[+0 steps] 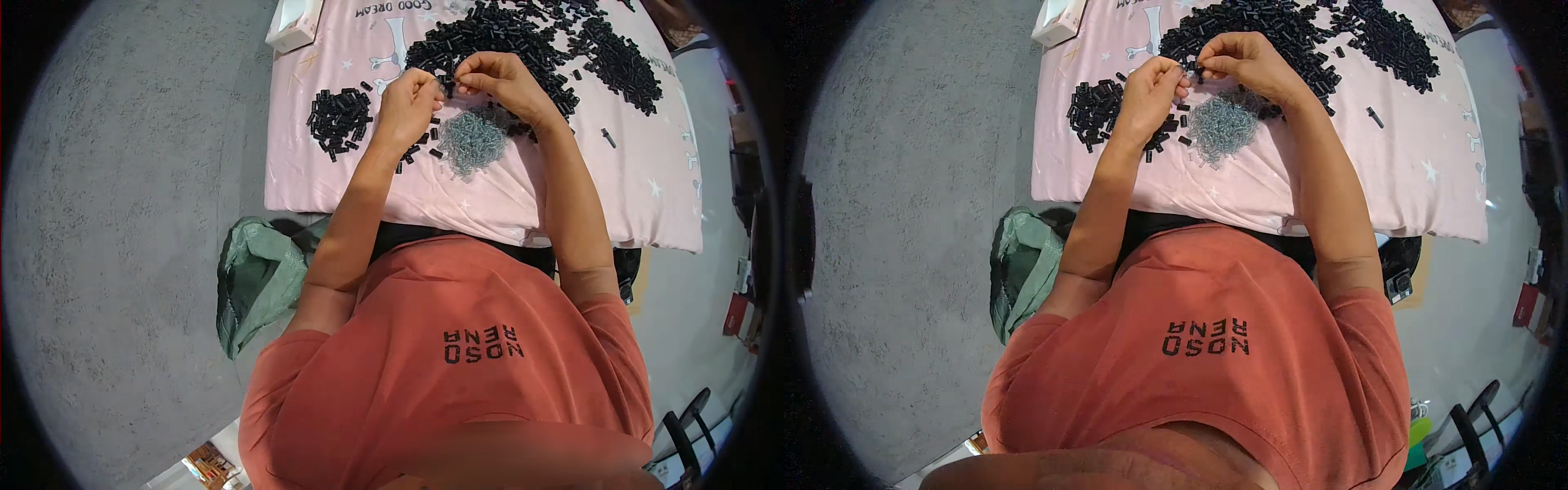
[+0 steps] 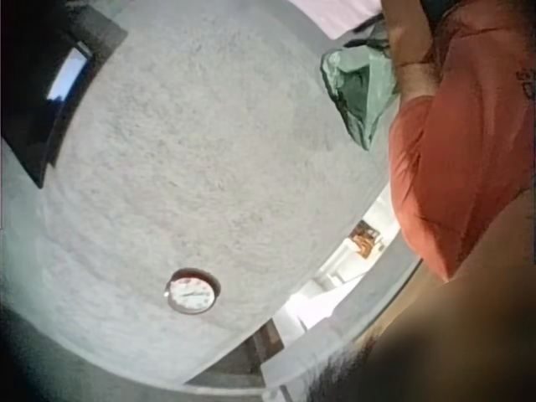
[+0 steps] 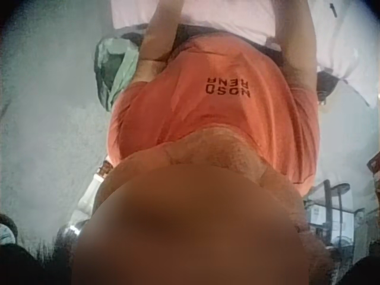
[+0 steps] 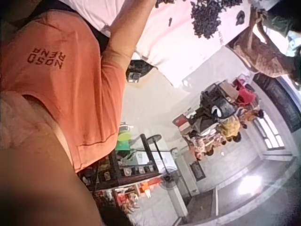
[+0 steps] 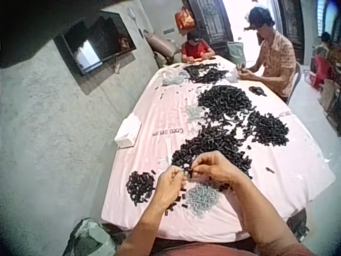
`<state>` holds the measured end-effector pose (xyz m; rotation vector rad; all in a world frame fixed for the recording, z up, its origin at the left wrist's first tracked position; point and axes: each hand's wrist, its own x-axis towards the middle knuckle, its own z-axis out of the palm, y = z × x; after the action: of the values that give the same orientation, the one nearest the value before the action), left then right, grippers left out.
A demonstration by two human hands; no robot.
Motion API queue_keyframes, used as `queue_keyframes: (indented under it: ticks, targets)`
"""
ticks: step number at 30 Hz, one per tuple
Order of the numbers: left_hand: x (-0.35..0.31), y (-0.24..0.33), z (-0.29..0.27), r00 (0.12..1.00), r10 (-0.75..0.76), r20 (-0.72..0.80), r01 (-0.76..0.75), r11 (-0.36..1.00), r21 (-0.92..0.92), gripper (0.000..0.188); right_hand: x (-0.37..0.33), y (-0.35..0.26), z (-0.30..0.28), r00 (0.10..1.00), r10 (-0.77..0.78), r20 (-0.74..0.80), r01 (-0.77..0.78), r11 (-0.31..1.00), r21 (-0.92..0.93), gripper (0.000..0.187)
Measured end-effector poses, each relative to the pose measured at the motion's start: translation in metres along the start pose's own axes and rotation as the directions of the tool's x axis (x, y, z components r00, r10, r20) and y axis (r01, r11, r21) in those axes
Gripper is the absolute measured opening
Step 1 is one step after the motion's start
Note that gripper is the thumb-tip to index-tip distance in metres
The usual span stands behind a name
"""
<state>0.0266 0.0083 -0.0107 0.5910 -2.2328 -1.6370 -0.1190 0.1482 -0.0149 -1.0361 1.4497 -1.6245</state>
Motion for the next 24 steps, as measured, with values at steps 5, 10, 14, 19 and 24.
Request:
queue_keyframes:
  ticks: [5, 10, 14, 19, 24]
  targets:
    - [-0.006, 0.016, 0.005, 0.998, 0.054, -0.031, -0.056, 0.995, -0.086, 0.012, -0.001, -0.002, 0.001, 0.999, -0.039, 0.026, 0.037, 0.997, 0.072, 0.008]
    - [-0.009, 0.029, 0.007, 0.995, 0.091, -0.05, -0.097, 0.989, -0.114, 0.011, -0.001, -0.003, 0.003, 0.996, -0.08, 0.042, 0.074, 0.989, 0.128, 0.007]
    - [-0.009, 0.029, 0.008, 0.993, 0.104, -0.06, -0.11, 0.986, -0.122, 0.01, -0.002, -0.005, 0.005, 0.995, -0.094, 0.04, 0.087, 0.986, 0.141, 0.01]
    - [-0.008, 0.025, 0.01, 0.99, 0.12, -0.073, -0.128, 0.984, -0.122, 0.008, -0.003, -0.008, 0.008, 0.996, -0.084, 0.025, 0.079, 0.985, 0.152, 0.014]
    - [-0.008, 0.022, 0.014, 0.962, 0.233, -0.144, -0.243, 0.968, -0.056, 0.007, -0.004, -0.009, 0.007, 0.996, -0.087, 0.013, 0.085, 0.991, 0.098, 0.015]
